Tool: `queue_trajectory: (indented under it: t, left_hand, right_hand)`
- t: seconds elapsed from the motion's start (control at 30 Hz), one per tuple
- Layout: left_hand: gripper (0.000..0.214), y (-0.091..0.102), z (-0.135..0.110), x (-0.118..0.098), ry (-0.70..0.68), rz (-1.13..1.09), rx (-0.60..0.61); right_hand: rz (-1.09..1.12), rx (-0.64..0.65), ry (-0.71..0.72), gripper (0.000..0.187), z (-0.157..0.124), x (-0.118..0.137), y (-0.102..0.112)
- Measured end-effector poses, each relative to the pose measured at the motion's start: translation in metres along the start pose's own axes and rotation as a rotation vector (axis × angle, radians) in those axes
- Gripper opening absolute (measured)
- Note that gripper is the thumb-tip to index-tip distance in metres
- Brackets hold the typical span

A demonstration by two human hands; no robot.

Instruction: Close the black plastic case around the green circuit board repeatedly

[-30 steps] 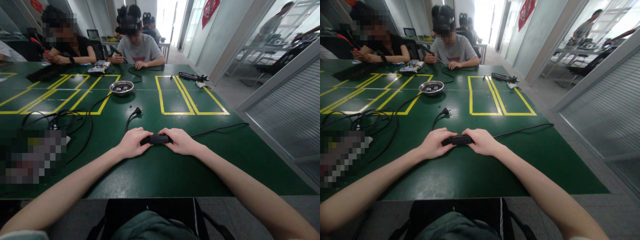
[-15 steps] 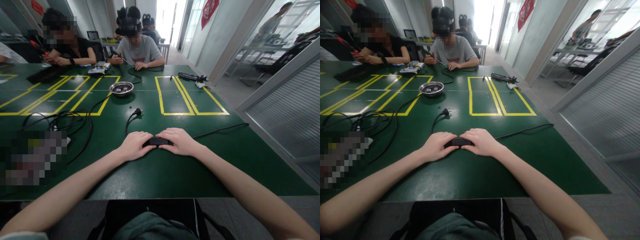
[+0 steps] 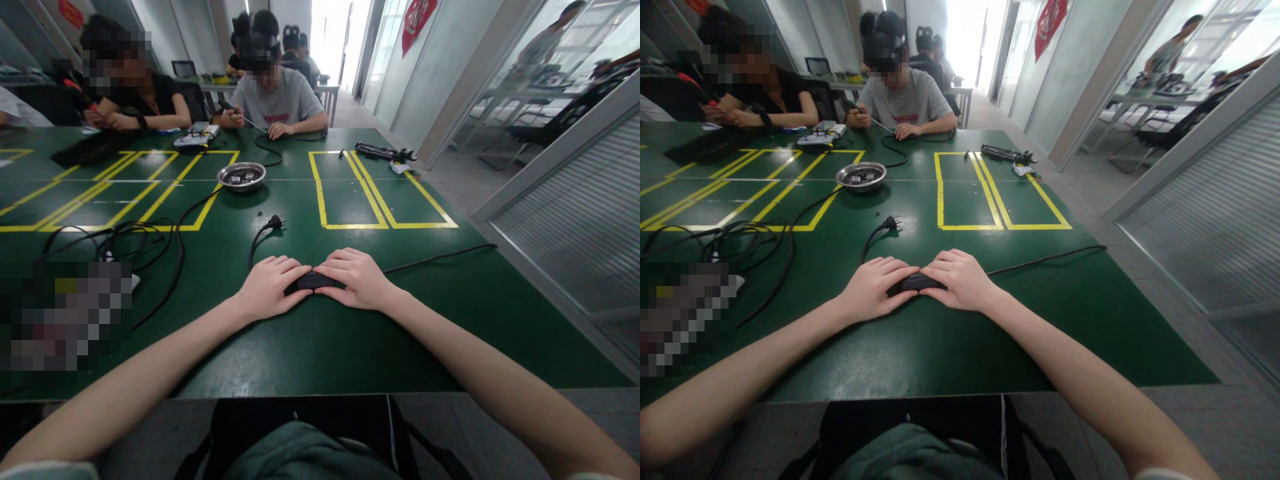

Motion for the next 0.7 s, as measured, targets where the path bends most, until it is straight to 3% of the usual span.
queue_trajectory:
  t: [0.33,0.53,0.7]
  left_hand:
    - [0.034,0.0,-0.001,0.001,0.066,-0.085,0.018]
    - [0.041,0.005,0.0,0.009,0.21,-0.324,0.061]
    - [0.044,0.004,0.001,0.015,0.334,-0.618,0.226]
  right_hand:
    - [0.106,0.188,-0.092,0.037,-0.002,-0.004,-0.001]
    - [-0.003,0.153,0.002,0.036,-0.004,-0.001,0.001]
    - [-0.051,0.128,0.036,0.039,-0.003,0.002,0.002]
Point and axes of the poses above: each hand's wrist, its own z-axis towards the middle knuckle, its own y-axis out of the back of the hand, x = y × z, the point moved 3 cm from there along z, towards the middle knuckle, and after that the axes turned 1 degree about x, right-handed, at the moved point
